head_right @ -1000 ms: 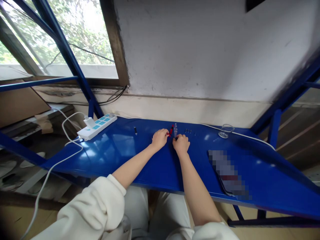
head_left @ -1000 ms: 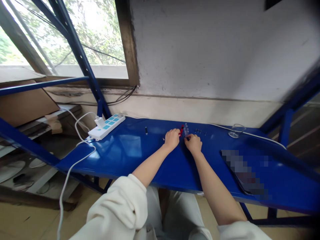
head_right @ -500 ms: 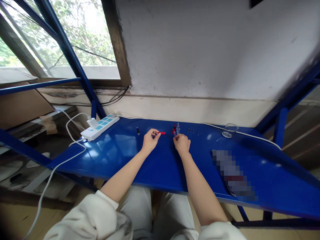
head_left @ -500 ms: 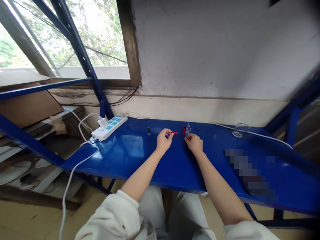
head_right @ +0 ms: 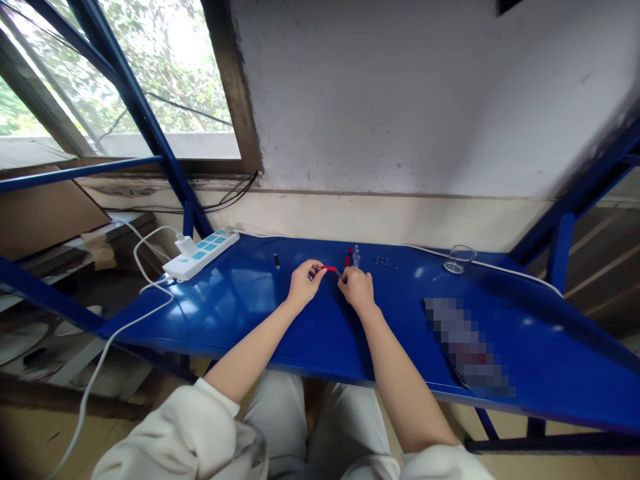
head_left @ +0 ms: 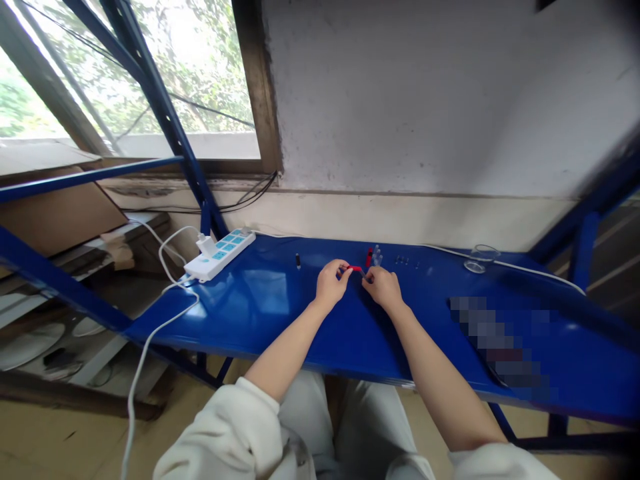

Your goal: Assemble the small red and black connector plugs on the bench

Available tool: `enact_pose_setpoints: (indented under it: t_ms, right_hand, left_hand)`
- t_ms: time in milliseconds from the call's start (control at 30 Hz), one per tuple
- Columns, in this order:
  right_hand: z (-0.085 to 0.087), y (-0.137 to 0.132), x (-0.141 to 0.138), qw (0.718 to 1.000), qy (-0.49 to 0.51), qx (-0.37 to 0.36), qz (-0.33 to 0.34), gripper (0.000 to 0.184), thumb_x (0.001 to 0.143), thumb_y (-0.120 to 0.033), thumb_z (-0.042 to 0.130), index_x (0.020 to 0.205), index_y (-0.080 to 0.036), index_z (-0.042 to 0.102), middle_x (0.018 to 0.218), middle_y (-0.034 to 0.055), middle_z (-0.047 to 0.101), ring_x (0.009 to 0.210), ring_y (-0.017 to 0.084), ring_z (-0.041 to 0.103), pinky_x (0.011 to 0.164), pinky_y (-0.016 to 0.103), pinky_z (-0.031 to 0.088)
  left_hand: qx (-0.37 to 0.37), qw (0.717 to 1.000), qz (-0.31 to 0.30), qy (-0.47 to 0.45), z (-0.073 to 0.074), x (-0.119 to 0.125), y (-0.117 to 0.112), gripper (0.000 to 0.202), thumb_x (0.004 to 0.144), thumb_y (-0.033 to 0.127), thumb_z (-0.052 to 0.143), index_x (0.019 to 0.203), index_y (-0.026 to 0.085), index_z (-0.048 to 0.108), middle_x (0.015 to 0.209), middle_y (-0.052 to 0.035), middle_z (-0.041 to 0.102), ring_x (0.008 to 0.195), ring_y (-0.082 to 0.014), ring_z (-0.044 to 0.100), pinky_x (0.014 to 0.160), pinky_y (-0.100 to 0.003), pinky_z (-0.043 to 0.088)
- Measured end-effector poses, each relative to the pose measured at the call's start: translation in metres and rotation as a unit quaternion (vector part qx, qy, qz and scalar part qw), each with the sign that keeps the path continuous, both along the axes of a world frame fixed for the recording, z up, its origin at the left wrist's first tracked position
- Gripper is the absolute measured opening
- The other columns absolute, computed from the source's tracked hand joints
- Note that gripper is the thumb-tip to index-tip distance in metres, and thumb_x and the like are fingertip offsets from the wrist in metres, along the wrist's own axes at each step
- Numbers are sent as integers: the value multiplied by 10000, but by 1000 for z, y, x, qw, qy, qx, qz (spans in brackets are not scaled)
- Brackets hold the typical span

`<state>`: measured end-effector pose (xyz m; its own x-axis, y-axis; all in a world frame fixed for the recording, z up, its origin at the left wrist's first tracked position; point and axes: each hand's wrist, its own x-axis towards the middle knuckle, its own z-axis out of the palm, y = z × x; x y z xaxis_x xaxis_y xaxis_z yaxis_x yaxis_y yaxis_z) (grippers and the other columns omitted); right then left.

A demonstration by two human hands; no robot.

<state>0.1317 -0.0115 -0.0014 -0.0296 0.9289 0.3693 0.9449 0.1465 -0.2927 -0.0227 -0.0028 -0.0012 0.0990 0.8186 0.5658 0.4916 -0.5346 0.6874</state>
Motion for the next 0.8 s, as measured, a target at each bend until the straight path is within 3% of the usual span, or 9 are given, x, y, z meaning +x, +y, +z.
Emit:
enact_pose_setpoints:
  t_ms: [300, 467, 600, 800]
  right_hand:
    - [-1, -1, 3, 999, -3, 43, -2, 91, 724, -232, 472, 651, -179, 486, 700, 11, 560, 648, 136, 494, 606, 259, 230]
    - [-2, -1, 1, 997, 17, 68, 15, 128, 748, -269, 487, 661, -178, 506, 671, -1, 549, 625, 124, 492, 611, 253, 236]
    - [-1, -2, 0, 995, 33, 78, 56, 134, 770, -269, 483, 693, -178, 545, 690, 2, 567, 670, 128, 519, 622, 249, 241]
    - [-1, -2, 1, 993, 4, 81, 85, 142, 781, -247, 485, 697, -176, 575, 698, 12, 575, 693, 134, 532, 625, 255, 249]
  left_hand:
    - [44, 991, -70, 105, 5, 0, -12, 371, 873, 284, 379, 1234, 248, 459, 979, -37, 605, 929, -155, 533, 858, -306, 433]
    - [53, 989, -77, 118, 4, 2, -12, 337, 871, 286, 389, 1178, 227, 515, 944, -44, 605, 910, -158, 533, 837, -300, 438]
    - [64, 993, -55, 88, 5, 2, -10, 238, 864, 277, 411, 1006, 208, 589, 865, -34, 601, 859, -147, 534, 804, -285, 440]
    - [49, 991, -56, 111, 8, 2, -8, 145, 830, 243, 461, 881, 190, 587, 811, -27, 587, 807, -143, 521, 744, -275, 431]
